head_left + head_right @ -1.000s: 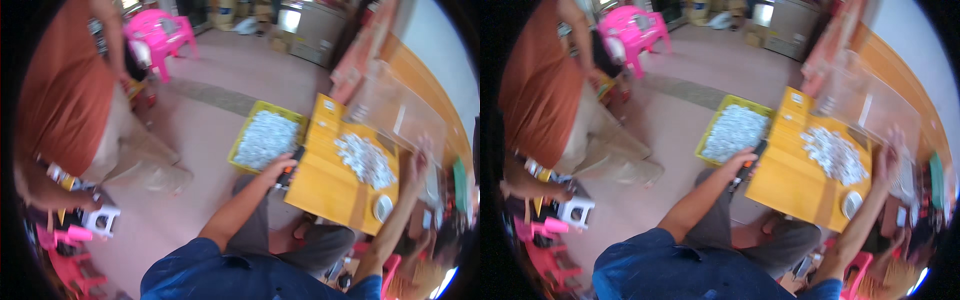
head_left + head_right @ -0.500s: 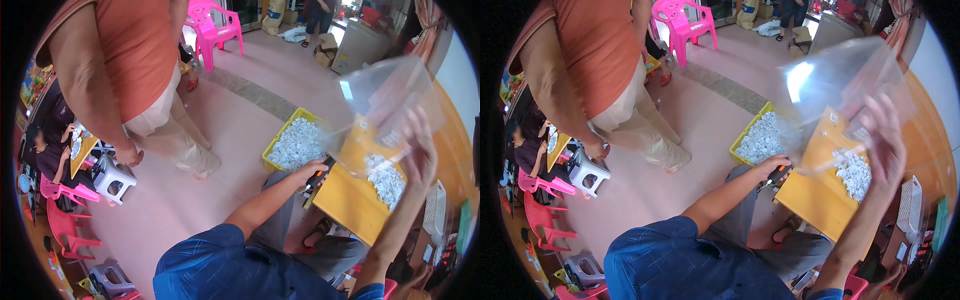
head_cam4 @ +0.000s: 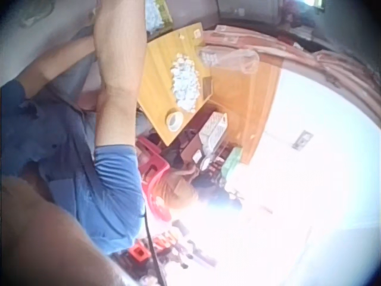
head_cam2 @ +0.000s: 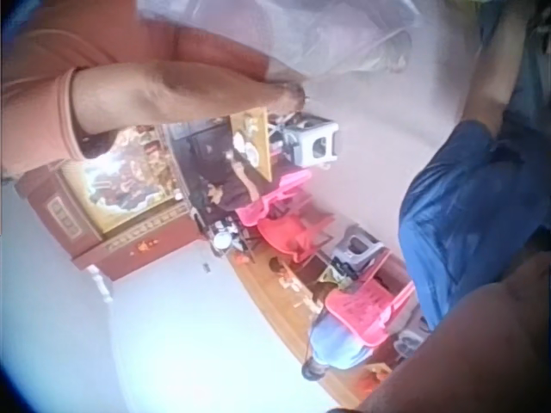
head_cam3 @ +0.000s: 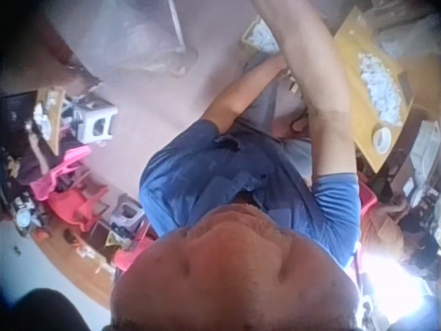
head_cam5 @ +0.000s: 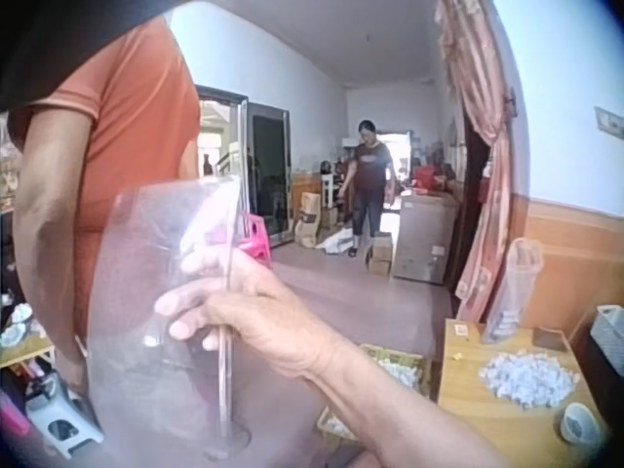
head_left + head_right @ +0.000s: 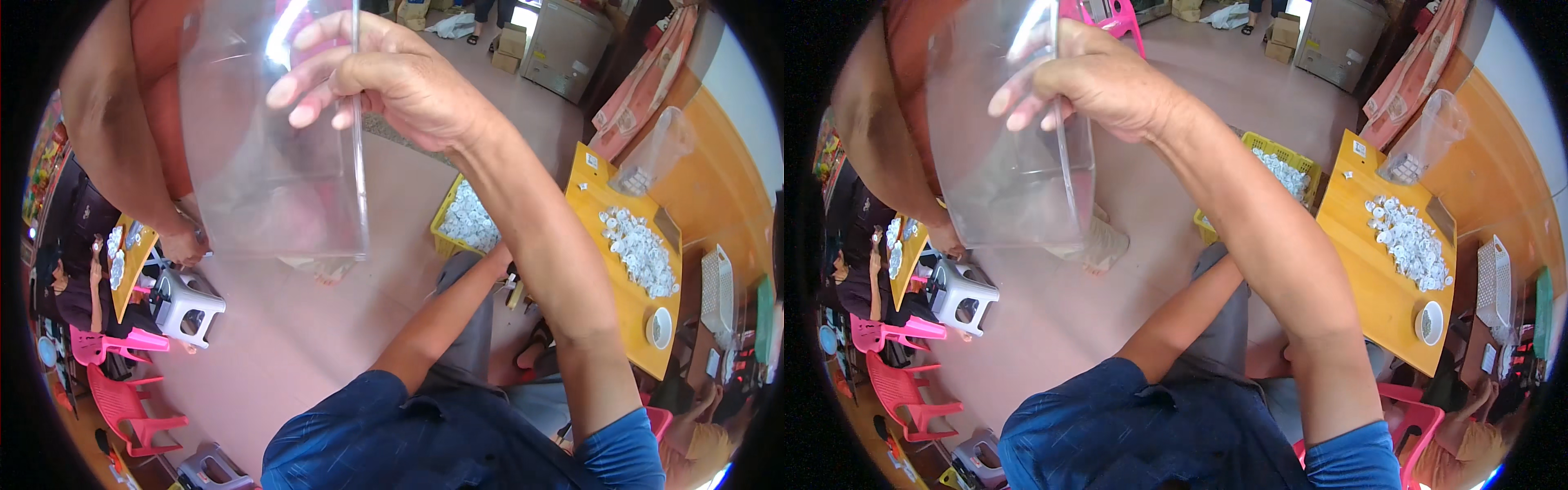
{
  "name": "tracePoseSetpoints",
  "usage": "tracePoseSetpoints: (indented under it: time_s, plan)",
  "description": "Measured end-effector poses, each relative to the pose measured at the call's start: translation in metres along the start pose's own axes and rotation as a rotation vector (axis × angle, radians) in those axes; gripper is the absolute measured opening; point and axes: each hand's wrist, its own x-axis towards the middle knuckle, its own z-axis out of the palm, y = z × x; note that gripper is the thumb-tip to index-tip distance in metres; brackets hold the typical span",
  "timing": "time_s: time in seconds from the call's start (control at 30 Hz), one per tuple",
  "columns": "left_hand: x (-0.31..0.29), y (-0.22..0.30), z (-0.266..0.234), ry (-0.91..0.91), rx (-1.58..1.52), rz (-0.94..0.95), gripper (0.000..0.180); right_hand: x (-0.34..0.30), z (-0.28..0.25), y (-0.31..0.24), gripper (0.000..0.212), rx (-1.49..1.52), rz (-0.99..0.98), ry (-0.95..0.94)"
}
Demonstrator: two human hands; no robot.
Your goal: Assembling small white plastic components using an electric screwdriver to insert metal pins.
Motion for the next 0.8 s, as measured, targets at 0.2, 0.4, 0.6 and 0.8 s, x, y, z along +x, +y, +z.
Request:
tracePoseSetpoints:
  time_s: [0.2,0.4,0.6,0.8]
  plan:
    - [0.029,-0.03,-0.057,-0.077,0.031,0.083,0.022,-0.017,-0.001,0.007,0.042,0.152,-0.039,0.203]
    - [0.0,-0.006,-0.031,-0.273,0.282,-0.123,0.047,-0.053,-0.005,0.013,0.038,0.103,0.056,0.333]
    - [-0.011,-0.013,-0.044,-0.134,0.196,-0.065,0.045,-0.053,0.006,0.003,0.037,0.263,-0.004,0.267]
    - [-0.028,0.01,-0.009,-0.042,0.065,-0.244,0.038,-0.053,0.026,0.012,0.037,0.32,-0.069,0.311]
